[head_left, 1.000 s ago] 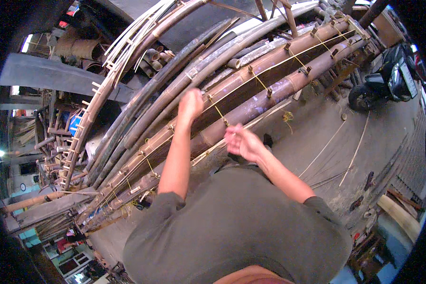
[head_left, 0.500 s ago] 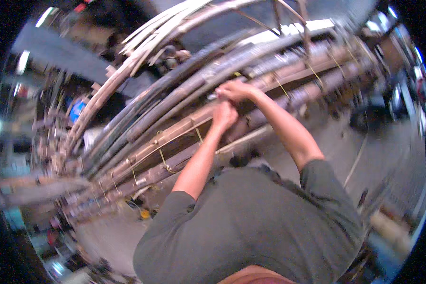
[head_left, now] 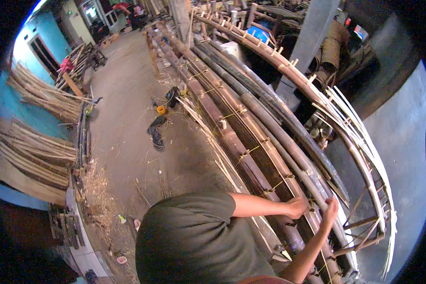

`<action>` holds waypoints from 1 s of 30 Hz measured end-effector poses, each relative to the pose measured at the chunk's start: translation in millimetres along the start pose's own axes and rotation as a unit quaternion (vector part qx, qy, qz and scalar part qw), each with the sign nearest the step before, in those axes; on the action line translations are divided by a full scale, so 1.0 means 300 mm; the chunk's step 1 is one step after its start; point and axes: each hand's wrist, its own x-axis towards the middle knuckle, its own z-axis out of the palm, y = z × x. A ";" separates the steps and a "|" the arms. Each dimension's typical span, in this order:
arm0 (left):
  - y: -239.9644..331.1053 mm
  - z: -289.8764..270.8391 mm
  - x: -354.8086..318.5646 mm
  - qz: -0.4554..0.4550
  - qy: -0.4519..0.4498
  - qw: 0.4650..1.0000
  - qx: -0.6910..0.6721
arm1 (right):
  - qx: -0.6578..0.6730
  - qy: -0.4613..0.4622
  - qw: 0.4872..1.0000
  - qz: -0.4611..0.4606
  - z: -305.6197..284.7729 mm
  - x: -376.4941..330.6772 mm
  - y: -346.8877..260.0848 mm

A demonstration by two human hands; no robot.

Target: The person ties thin bamboo strips to a curved bamboo frame using yellow string. They wrap the string around the poles and tie knots repeatedly to secure the strips in place.

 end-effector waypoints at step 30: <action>0.022 0.046 -0.015 0.060 0.023 0.995 0.071 | 0.037 -0.177 0.966 0.184 0.204 -0.858 -0.117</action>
